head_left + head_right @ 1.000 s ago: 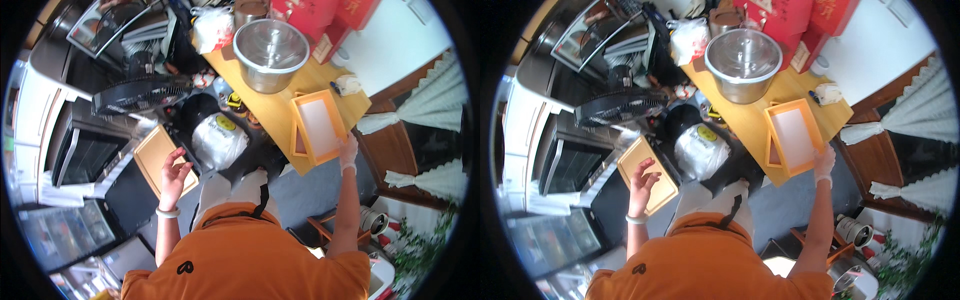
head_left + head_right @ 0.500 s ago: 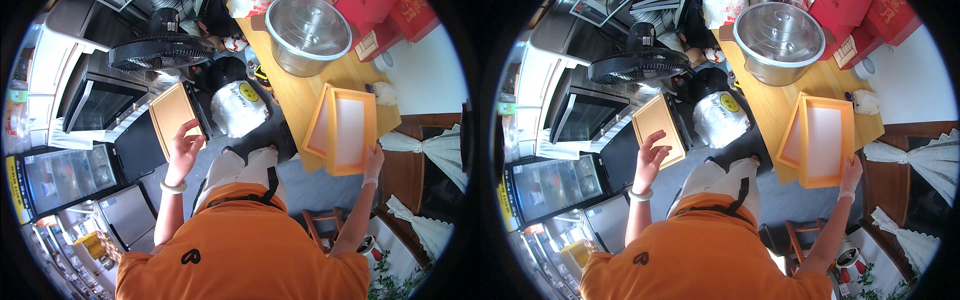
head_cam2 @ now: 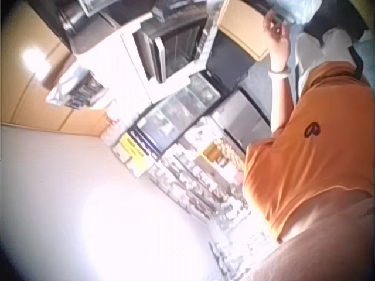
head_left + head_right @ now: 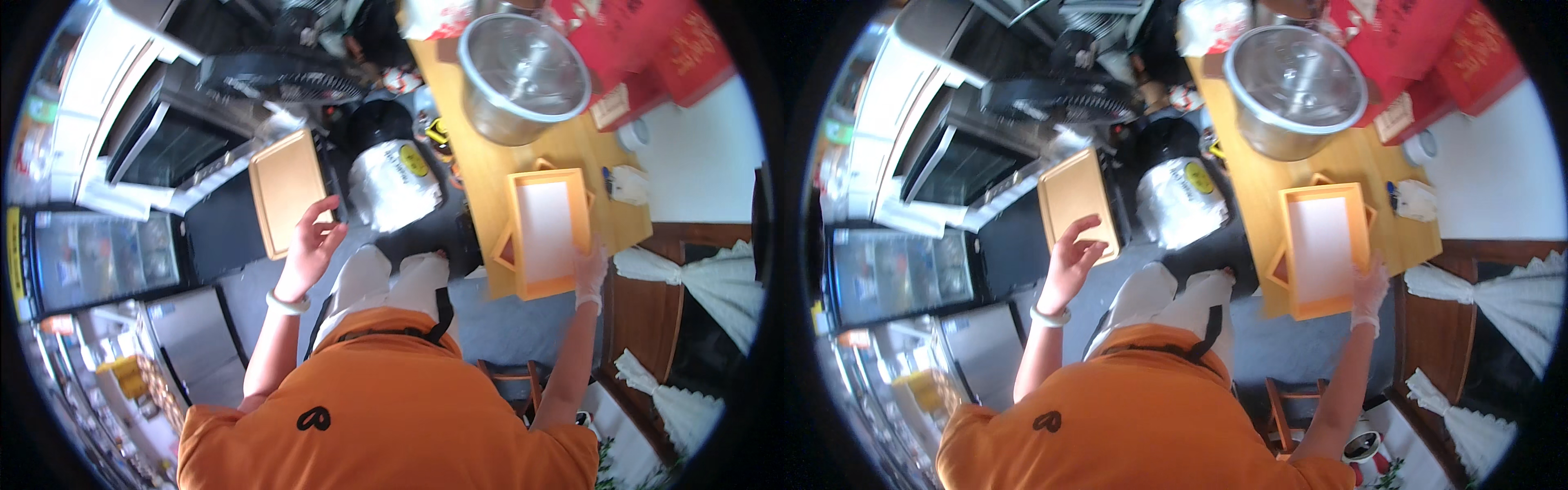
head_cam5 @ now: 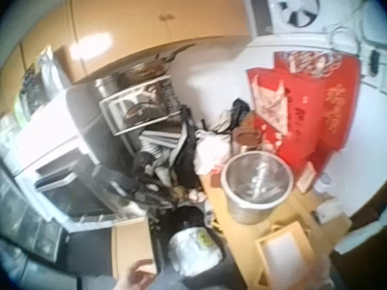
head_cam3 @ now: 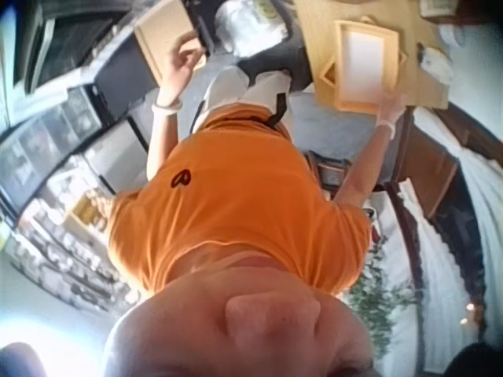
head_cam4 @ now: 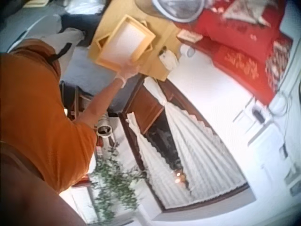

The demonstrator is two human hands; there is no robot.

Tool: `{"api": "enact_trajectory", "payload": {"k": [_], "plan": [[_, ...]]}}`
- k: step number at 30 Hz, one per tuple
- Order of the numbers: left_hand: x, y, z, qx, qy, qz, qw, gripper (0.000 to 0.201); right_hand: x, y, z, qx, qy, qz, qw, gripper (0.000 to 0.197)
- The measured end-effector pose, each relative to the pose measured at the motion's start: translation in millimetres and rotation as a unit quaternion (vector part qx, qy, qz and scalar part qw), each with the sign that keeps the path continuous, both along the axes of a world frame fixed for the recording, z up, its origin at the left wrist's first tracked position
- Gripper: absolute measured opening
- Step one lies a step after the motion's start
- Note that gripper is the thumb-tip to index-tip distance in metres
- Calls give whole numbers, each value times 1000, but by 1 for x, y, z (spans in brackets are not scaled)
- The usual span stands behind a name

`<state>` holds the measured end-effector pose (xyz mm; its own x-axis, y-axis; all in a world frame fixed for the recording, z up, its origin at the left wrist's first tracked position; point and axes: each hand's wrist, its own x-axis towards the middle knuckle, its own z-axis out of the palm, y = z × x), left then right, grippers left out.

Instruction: The person assembles cardboard boxes by folding them and inserting paper dividers, then places a packaged pastry into one of the slots.

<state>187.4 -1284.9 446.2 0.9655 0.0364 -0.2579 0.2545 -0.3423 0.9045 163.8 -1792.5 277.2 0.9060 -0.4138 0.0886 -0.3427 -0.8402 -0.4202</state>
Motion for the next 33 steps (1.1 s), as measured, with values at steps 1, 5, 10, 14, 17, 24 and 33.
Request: {"api": "enact_trajectory", "payload": {"k": [1, 5, 10, 14, 17, 24, 33], "plan": [[0, 3, -2, 11, -7, -2, 1000, 43, -2, 4, 5, -41, -25, 4, 999, 35], [-11, 27, -7, 20, -5, 31, 999, 42, 6, 66, 50, -24, -152, 90, 984, 35], [-37, 77, -68, 73, 70, 82, 991, 41, 3, 189, 31, 39, -168, 253, 952, 30], [-98, 121, -164, 147, 148, 71, 975, 48, -8, 286, 1, 165, -47, 337, 926, 27], [-180, 154, -241, 217, 228, -10, 949, 60, -24, 339, -45, 211, 44, 360, 908, 27], [-292, 151, -350, 226, 580, -89, 778, 115, 3, 444, -235, 290, 246, 377, 845, 20], [-255, 177, -458, 219, 587, 30, 779, 105, 138, 565, -556, 245, 333, 345, 843, 46]]}}
